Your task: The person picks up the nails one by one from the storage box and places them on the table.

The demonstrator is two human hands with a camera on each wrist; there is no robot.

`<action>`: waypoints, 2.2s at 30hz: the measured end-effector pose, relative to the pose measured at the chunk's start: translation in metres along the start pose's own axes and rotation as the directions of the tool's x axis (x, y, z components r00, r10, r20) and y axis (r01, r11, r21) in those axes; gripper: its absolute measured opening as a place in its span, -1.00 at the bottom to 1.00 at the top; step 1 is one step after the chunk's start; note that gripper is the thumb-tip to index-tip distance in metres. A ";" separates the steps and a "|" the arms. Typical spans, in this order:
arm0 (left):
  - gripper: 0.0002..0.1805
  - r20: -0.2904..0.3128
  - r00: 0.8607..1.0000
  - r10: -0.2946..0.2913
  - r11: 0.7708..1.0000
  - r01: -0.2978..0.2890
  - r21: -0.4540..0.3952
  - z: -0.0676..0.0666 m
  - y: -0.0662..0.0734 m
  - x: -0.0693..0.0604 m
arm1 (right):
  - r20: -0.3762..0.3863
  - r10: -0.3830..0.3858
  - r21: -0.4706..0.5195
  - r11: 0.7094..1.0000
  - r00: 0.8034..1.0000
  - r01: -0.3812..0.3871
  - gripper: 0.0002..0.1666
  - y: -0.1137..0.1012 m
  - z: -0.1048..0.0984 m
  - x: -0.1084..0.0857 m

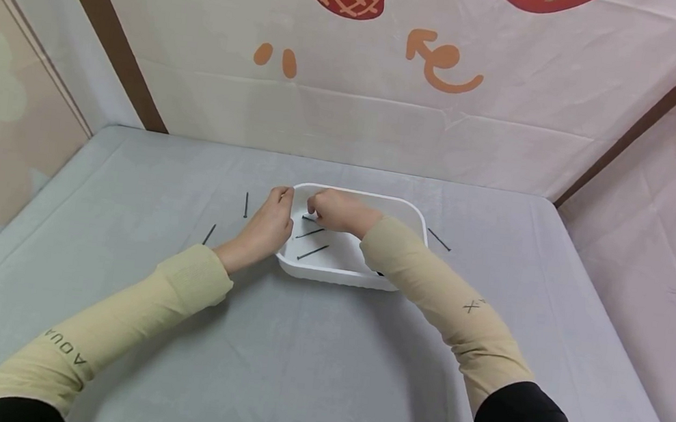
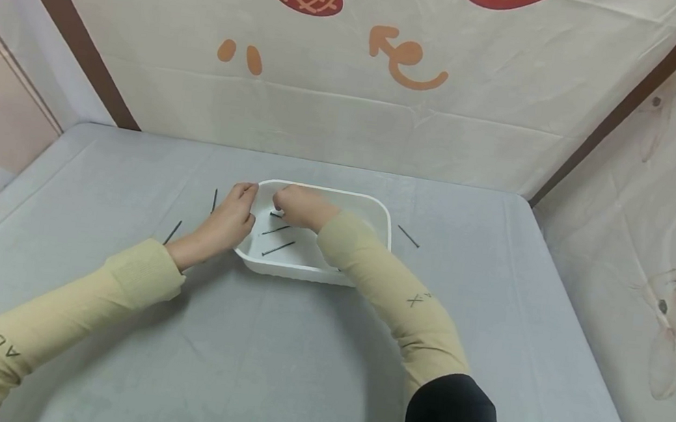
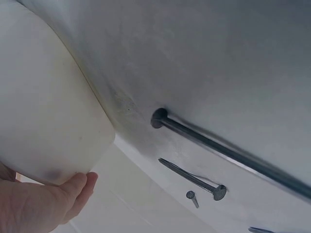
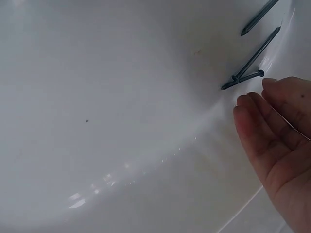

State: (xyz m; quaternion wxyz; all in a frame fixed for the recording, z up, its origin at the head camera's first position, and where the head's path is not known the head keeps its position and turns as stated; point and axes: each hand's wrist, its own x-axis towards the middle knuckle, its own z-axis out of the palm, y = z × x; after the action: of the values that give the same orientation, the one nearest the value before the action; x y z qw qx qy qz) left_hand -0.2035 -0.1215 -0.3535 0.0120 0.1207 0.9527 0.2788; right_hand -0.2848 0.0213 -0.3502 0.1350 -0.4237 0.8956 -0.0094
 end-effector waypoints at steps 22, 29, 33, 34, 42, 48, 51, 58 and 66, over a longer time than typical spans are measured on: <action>-0.41 -0.011 1.000 0.009 1.000 -0.009 0.003 0.000 0.000 0.000 | 0.018 0.037 -0.020 0.999 0.999 -0.037 -0.76 -0.009 0.003 0.004; -0.41 -0.003 1.000 0.008 1.000 -0.008 -0.003 0.000 0.000 -0.001 | 0.046 0.060 -0.021 0.998 0.997 -0.059 -0.76 -0.010 0.006 0.006; -0.41 0.000 1.000 0.004 1.000 -0.004 -0.003 0.001 0.000 0.000 | 0.066 0.078 -0.028 0.997 0.995 -0.077 -0.77 -0.011 0.006 0.006; -0.41 0.000 1.000 0.005 1.000 -0.005 -0.003 0.001 0.000 0.000 | 0.071 0.084 -0.027 0.996 0.994 -0.082 -0.77 -0.011 0.006 0.006; -0.41 -0.004 1.000 0.009 1.000 -0.009 -0.001 0.001 0.000 -0.001 | 0.097 0.102 -0.006 0.995 0.990 -0.102 -0.79 -0.012 0.004 0.004; -0.42 -0.012 1.000 0.005 1.000 -0.005 -0.008 0.001 0.000 -0.001 | 0.067 0.077 -0.019 0.997 0.995 -0.075 -0.80 -0.009 0.001 -0.001; -0.42 -0.015 1.000 0.007 1.000 -0.007 -0.008 0.001 0.000 0.000 | 0.056 0.058 -0.014 0.998 0.997 -0.057 -0.78 -0.007 -0.001 -0.003; -0.41 -0.014 1.000 -0.003 1.000 0.003 -0.005 0.000 0.001 0.000 | 0.064 0.047 0.009 0.999 0.997 -0.048 -0.76 -0.006 -0.008 -0.006; -0.41 -0.016 1.000 -0.009 1.000 0.009 -0.002 0.001 0.001 0.000 | 0.043 0.040 0.024 0.999 0.998 -0.041 -0.76 -0.003 -0.011 -0.010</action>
State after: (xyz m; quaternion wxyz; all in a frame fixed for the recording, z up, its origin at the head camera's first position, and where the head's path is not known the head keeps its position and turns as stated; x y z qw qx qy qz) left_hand -0.2035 -0.1201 -0.3540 0.0056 0.1141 0.9530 0.2807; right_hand -0.2789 0.0260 -0.3365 0.1594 -0.4039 0.9007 -0.0089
